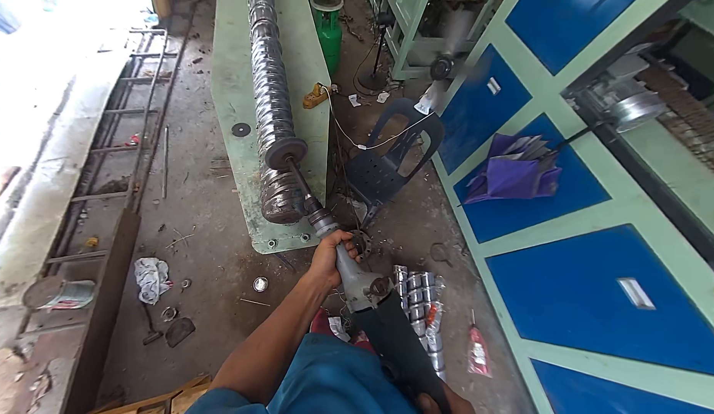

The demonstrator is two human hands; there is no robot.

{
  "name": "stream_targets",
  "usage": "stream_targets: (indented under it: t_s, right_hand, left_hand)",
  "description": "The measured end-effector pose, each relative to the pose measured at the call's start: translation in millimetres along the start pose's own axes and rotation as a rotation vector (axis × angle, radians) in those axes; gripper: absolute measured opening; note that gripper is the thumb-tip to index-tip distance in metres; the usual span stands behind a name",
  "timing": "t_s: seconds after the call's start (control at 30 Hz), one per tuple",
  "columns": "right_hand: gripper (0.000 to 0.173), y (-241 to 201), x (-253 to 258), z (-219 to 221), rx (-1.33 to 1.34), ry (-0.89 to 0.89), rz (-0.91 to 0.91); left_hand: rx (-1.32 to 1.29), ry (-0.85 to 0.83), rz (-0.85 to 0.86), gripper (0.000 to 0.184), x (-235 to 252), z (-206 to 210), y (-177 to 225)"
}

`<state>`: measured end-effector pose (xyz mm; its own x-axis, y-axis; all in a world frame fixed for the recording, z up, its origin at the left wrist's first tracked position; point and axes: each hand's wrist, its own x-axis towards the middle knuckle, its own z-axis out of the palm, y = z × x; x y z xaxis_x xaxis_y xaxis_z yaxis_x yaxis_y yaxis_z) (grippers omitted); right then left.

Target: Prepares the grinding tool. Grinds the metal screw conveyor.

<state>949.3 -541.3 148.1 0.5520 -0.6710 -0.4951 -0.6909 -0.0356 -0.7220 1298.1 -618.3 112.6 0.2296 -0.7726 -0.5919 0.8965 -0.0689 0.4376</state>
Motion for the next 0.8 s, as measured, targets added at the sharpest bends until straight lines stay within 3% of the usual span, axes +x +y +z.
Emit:
stream_targets:
  t_s: [0.3, 0.63, 0.8]
  right_hand:
    - [0.055, 24, 17, -4, 0.103, -0.020, -0.002]
    - [0.056, 18, 12, -4, 0.114, -0.063, -0.017]
    - [0.065, 16, 9, -1, 0.078, -0.057, -0.045]
  left_hand:
    - [0.075, 0.099, -0.015, 0.013, 23, 16, -11]
    - [0.055, 0.090, 0.015, 0.017, 5, 9, -4]
    - [0.044, 0.086, 0.030, 0.016, -7, 2, 1]
